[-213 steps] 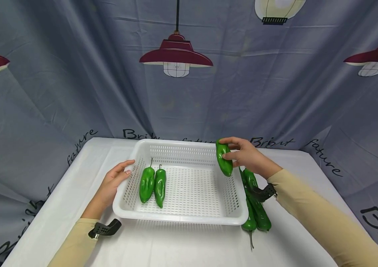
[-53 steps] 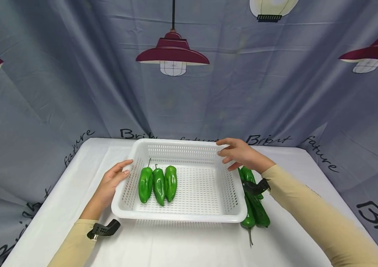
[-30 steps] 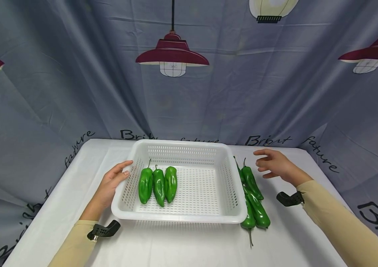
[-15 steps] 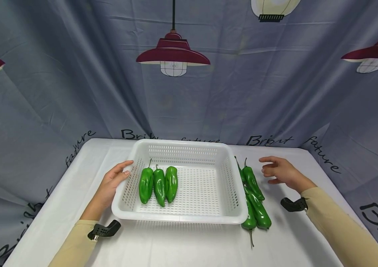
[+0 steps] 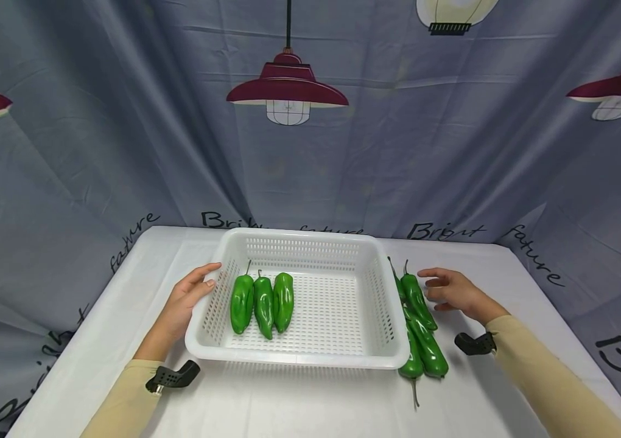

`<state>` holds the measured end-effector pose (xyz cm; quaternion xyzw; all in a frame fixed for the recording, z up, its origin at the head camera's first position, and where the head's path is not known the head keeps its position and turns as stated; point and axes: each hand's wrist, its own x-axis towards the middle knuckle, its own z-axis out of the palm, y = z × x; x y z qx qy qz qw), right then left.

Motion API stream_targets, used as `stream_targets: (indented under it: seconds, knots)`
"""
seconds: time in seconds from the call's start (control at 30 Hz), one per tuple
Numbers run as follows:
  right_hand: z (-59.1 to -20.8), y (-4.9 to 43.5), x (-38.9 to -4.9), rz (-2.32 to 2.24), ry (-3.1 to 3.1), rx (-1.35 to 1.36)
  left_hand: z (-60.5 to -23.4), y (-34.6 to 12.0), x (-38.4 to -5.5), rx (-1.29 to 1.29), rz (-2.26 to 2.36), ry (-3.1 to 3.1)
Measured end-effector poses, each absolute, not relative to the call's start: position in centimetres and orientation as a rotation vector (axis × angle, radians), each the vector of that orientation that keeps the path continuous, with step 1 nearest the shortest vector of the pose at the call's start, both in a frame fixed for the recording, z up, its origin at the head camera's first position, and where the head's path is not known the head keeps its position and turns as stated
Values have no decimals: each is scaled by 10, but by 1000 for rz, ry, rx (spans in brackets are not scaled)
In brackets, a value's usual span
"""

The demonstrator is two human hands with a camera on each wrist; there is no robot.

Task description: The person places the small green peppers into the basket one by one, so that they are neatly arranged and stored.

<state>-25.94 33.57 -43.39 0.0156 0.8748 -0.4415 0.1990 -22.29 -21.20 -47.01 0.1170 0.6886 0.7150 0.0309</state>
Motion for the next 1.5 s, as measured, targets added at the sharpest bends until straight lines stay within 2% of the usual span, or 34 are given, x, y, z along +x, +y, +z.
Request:
stream_targets:
  seconds: [0.8,1.5]
  knots:
    - [-446,328,-265,-1181,2538,-83,-469,-213,-222,352,2190,2147]
    - [-448,322,-265,-1132,2552,-80,-468,-210,-222,304,2182,2147]
